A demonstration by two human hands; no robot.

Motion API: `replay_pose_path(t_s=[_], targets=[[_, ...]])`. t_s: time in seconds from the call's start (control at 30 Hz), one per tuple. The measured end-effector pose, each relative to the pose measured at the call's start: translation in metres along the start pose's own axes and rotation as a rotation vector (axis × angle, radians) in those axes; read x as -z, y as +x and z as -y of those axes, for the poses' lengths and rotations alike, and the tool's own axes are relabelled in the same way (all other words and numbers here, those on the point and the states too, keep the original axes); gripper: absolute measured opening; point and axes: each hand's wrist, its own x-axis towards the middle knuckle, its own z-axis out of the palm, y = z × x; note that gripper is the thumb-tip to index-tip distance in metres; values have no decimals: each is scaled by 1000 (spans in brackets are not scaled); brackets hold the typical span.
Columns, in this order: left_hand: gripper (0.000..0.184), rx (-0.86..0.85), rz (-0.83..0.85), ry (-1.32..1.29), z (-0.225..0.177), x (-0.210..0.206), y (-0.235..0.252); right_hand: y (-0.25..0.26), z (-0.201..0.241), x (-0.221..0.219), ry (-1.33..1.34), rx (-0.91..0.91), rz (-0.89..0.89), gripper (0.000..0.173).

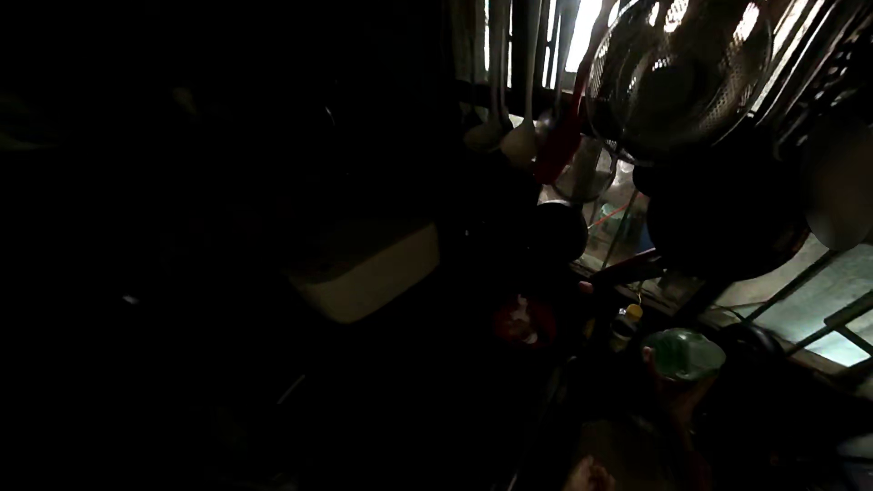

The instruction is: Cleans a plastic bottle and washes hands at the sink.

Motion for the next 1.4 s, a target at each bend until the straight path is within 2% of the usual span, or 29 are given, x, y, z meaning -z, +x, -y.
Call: replay_pose_path(t_s=[0.07,0.13,0.2,0.27,0.3,0.37,0.4,0.43,0.5,0.53,0.67,0.83,0.97,1.03,1.1,1.27,1.4], targets=[[45,-36,-15,-37,-4,3,4,-15,45,27,-2,-81,202,107],[44,-93,-17,-89,-5,5,3,-34,69,55,-88,-237,498,103],[46,-149,-39,-126,-10,4,7,-50,69,77,-256,-340,837,100],[50,-166,-49,-197,-16,2,3,-63,50,99,-353,-626,1238,96],[52,-166,-35,-218,-16,3,2,-69,39,112,-334,-800,1399,88],[50,-168,-15,-258,-13,4,11,-74,33,138,-262,-1154,1572,53],[50,-157,-1,-284,-10,4,19,-73,34,151,-186,-1314,1587,34],[51,-129,27,-319,-9,3,21,-70,37,164,-62,-1474,1551,25],[51,-75,56,-325,-3,-1,22,-59,43,187,238,-1751,1404,30],[50,-53,68,-310,0,-4,22,-55,47,196,352,-1804,1338,29],[50,-15,115,-289,11,-15,23,-48,58,216,498,-1800,1234,31],[51,11,133,-279,14,-20,28,-45,57,206,225,-1770,1312,31],[50,27,140,-287,16,-19,33,-42,58,211,310,-1822,1254,26],[49,32,138,-291,14,-19,30,-38,74,205,241,-1799,1213,26],[48,32,144,-284,14,-20,30,-35,97,195,92,-1696,1195,27],[48,56,153,-317,18,-18,35,-39,65,203,197,-1787,1264,23],[49,58,163,-307,20,-17,32,-42,64,201,143,-1714,1313,21]])
